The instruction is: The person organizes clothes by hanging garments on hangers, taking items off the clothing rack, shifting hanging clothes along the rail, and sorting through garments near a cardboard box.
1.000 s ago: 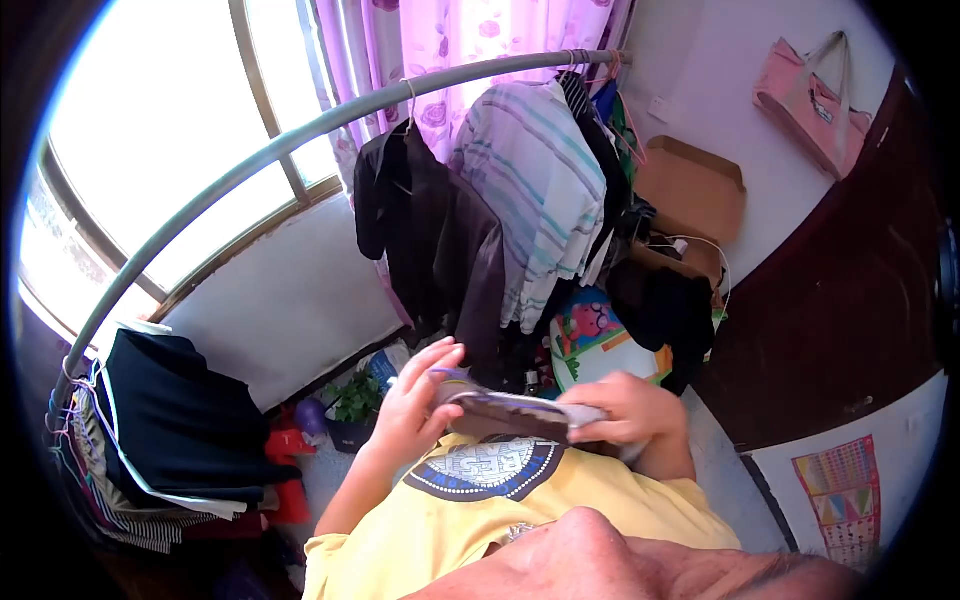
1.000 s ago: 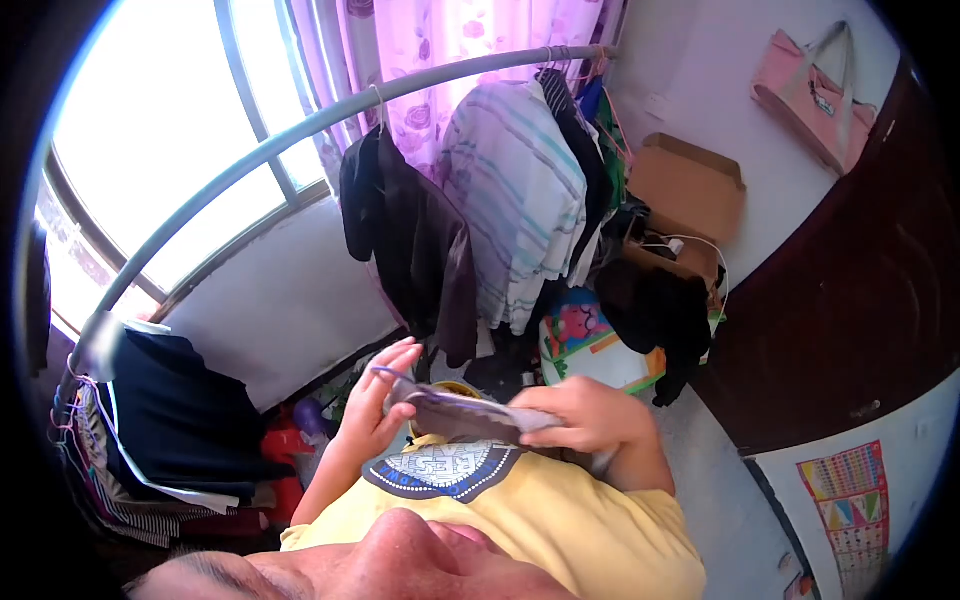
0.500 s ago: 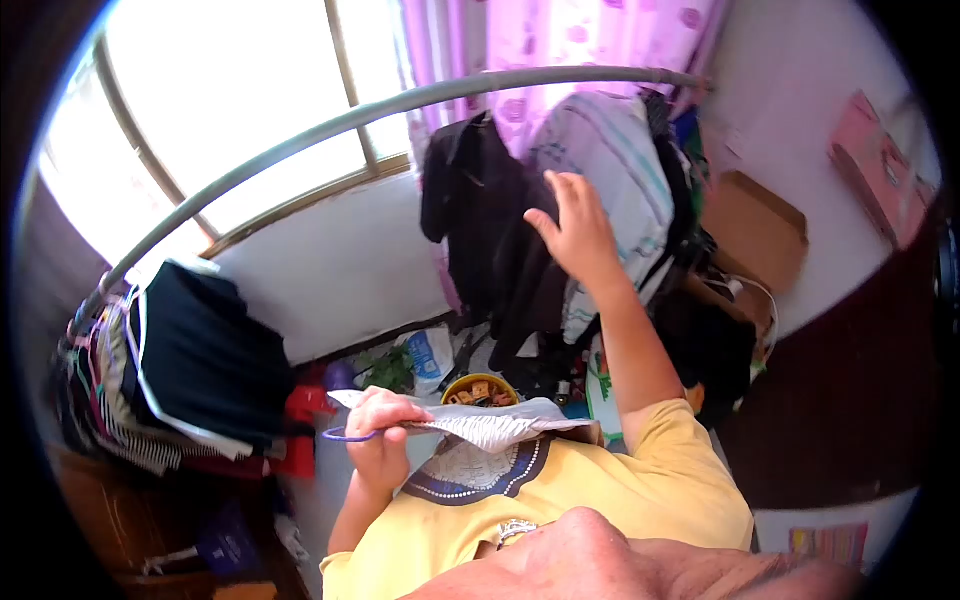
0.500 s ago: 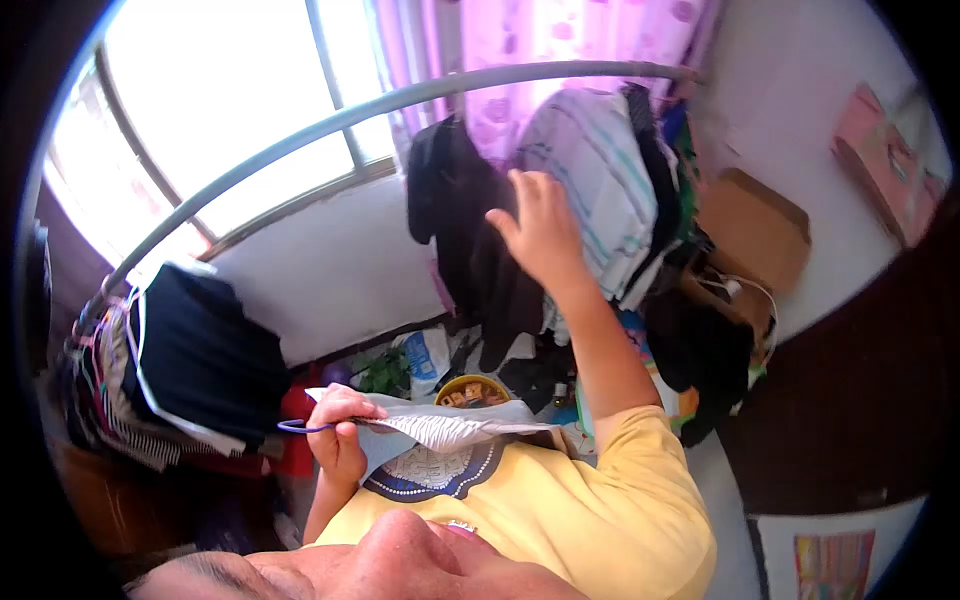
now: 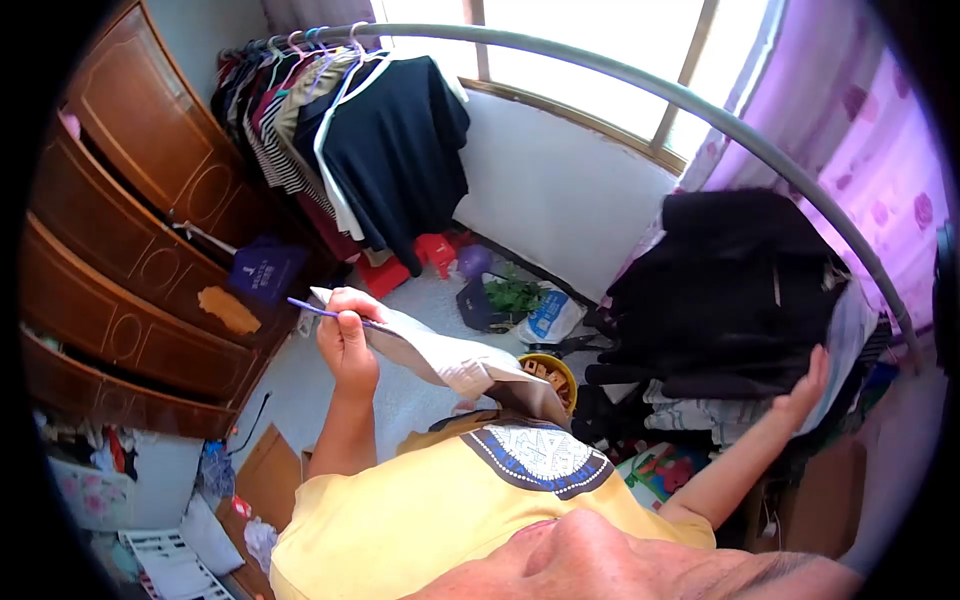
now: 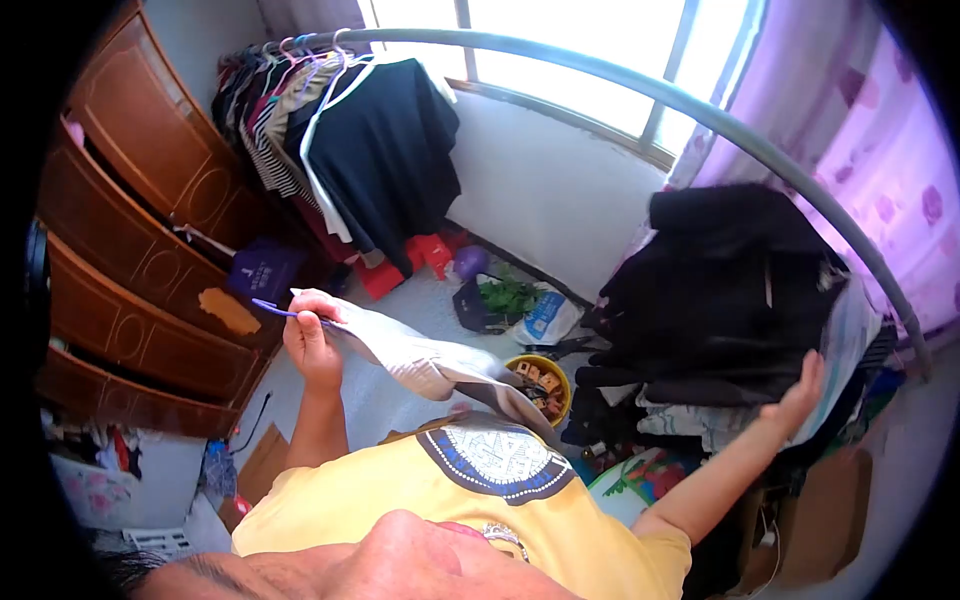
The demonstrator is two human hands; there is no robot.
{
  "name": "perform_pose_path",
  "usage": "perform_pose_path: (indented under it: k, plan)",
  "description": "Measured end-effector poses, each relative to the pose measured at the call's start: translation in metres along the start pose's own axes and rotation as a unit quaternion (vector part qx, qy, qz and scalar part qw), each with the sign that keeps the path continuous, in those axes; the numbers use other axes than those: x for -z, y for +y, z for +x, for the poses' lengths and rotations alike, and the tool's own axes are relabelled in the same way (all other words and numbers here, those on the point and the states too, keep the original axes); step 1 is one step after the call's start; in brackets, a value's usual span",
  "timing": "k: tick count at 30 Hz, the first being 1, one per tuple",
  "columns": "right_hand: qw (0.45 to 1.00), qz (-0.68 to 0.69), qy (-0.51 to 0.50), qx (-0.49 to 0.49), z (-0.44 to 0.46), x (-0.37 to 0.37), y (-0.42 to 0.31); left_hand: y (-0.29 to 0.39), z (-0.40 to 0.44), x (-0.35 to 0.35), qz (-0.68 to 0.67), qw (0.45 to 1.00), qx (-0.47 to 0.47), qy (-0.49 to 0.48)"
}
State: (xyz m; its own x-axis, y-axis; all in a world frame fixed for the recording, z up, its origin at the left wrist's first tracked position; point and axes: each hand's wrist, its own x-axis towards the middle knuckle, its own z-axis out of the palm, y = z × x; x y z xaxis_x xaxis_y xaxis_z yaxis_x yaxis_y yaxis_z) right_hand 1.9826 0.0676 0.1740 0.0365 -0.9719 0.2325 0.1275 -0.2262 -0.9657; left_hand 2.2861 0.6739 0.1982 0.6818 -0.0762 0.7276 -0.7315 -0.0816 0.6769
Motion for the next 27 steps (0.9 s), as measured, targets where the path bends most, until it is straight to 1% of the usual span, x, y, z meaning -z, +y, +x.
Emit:
perform_pose_path:
  k: [1, 4, 6, 7, 8, 10, 11, 12, 13, 14, 16, 17, 18, 19, 20, 21, 22, 24, 26, 27]
  plan:
    - [0.999, -0.036, 0.025, 0.032, 0.009, 0.015, 0.009, 0.003, -0.006, 0.004, 0.03, 1.0, 0.009, 0.004]
    - [0.994, -0.077, 0.071, 0.038, 0.018, 0.024, 0.012, 0.0, -0.018, 0.018, 0.077, 0.996, 0.041, 0.022]
    - [0.992, -0.08, 0.08, 0.06, 0.041, 0.036, 0.032, -0.007, -0.028, 0.026, 0.086, 0.994, 0.058, 0.027]
    - [0.988, -0.114, 0.057, 0.083, 0.045, 0.035, 0.03, -0.009, -0.032, 0.032, 0.091, 0.993, 0.067, 0.027]
    - [0.978, -0.171, 0.08, 0.085, 0.042, 0.032, 0.03, -0.01, -0.033, 0.037, 0.088, 0.993, 0.071, 0.037]
    - [0.961, -0.223, 0.092, 0.138, 0.049, 0.032, 0.042, -0.015, -0.029, 0.044, 0.076, 0.992, 0.074, 0.063]
    - [0.897, -0.338, 0.154, 0.237, 0.035, 0.018, 0.035, -0.019, -0.029, 0.047, 0.076, 0.991, 0.076, 0.074]
    - [0.806, -0.443, 0.214, 0.329, 0.003, -0.004, 0.022, -0.026, -0.029, 0.052, 0.075, 0.99, 0.078, 0.085]
    - [0.688, -0.533, 0.27, 0.411, -0.032, -0.025, 0.005, -0.033, -0.028, 0.062, 0.073, 0.989, 0.081, 0.096]
    - [0.727, -0.477, 0.233, 0.437, -0.07, -0.046, -0.009, -0.043, -0.023, 0.079, 0.059, 0.99, 0.092, 0.094]
    - [0.791, -0.351, 0.151, 0.478, -0.14, -0.094, -0.006, -0.065, -0.015, 0.104, 0.037, 0.989, 0.11, 0.09]
    - [0.898, -0.255, 0.032, 0.356, -0.174, -0.118, 0.008, -0.079, -0.012, 0.115, 0.024, 0.99, 0.116, 0.081]
    - [0.96, -0.147, -0.092, 0.218, -0.21, -0.143, 0.025, -0.085, -0.006, 0.125, 0.028, 0.99, 0.117, 0.07]
    - [0.964, -0.123, -0.196, 0.132, -0.251, -0.17, 0.028, -0.095, -0.001, 0.137, 0.034, 0.991, 0.113, 0.057]
    - [0.954, -0.069, -0.284, 0.067, -0.297, -0.202, 0.023, -0.104, 0.004, 0.15, 0.041, 0.992, 0.109, 0.043]
    - [0.917, -0.039, -0.396, -0.005, -0.336, -0.227, 0.025, -0.113, 0.008, 0.161, 0.04, 0.993, 0.105, 0.022]
    - [0.875, -0.05, -0.481, -0.021, -0.373, -0.251, 0.028, -0.119, 0.013, 0.17, 0.04, 0.994, 0.101, 0.002]
    - [0.776, -0.002, -0.63, -0.025, -0.445, -0.301, 0.019, -0.123, 0.024, 0.186, 0.039, 0.993, 0.104, -0.036]
    - [0.649, 0.078, -0.755, 0.051, -0.501, -0.346, -0.007, -0.126, 0.032, 0.201, 0.035, 0.992, 0.105, -0.069]
    - [0.604, 0.069, -0.792, 0.048, -0.525, -0.365, -0.031, -0.135, 0.035, 0.212, 0.062, 0.991, 0.071, -0.093]
